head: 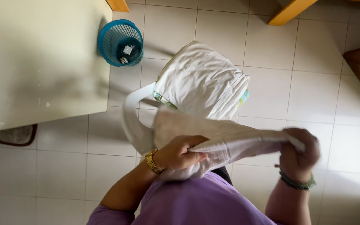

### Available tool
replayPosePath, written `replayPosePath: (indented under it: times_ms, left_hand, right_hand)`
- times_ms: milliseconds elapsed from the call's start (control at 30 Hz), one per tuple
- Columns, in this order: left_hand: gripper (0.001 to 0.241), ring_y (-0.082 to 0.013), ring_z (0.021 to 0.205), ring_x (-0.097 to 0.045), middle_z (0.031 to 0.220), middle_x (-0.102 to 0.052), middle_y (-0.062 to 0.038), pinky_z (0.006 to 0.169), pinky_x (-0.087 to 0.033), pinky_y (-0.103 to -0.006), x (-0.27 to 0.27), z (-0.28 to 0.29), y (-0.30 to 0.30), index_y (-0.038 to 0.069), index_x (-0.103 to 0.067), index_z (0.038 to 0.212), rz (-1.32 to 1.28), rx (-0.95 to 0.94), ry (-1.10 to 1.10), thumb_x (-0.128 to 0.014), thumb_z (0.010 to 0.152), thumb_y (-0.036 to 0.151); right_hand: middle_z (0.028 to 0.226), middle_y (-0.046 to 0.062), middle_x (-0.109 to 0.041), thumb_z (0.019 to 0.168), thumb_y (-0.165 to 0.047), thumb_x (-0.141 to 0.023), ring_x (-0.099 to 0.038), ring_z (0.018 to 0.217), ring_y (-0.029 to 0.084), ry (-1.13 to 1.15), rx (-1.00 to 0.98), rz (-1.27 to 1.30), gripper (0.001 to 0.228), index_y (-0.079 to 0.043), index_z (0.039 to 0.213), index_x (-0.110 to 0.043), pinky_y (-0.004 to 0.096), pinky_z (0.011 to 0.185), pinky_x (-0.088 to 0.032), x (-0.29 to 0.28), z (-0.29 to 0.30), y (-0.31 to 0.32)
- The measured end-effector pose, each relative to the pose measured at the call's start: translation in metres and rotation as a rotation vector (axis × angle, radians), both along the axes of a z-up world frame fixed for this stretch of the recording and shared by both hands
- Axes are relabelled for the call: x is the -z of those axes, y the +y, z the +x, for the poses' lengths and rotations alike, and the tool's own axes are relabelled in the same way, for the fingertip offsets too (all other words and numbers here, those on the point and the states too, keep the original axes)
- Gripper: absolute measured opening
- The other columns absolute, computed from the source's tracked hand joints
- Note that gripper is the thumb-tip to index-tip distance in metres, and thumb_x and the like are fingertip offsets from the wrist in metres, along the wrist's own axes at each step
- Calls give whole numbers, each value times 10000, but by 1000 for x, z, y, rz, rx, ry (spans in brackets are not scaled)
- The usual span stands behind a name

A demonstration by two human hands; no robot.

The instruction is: The person folds white pillowcases and patterned sheets by hand in a bedroom. They repeatedly walk between a bed and a stack of plastic chairs, picking up items, folding them, and placing them on the chairs.

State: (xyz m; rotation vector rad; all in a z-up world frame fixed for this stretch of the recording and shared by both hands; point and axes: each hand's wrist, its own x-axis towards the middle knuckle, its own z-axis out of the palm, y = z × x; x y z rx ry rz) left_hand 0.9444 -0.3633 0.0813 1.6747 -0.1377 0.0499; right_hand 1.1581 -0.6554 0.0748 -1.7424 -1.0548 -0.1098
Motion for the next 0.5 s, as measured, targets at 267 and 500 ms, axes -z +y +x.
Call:
replayPosePath:
  times_ms: [267,500]
  left_hand:
    - [440,-221,1009,-736,1076,-757,-159,787,-602,-274,46,-5,-74,-24,-550,1382,-735,-658,387,-618,961,86]
    - [286,-95,654,-467,795,-610,-25,593,-406,-248,6,-23,-94,-57,-686,1181,-505,-1220,598,-597,950,85]
  right_hand:
    - [1168,138,-670,958,16,-652,-683,1080,194,675,-208,-42,389,27,1315,-499,259,926,-604,88,73,-2]
    - [1278,166,-573,904,-186,-667,-580,1152,263,1519,327,-325,652,-16,1477,-407,453,974,-509,178,105,13]
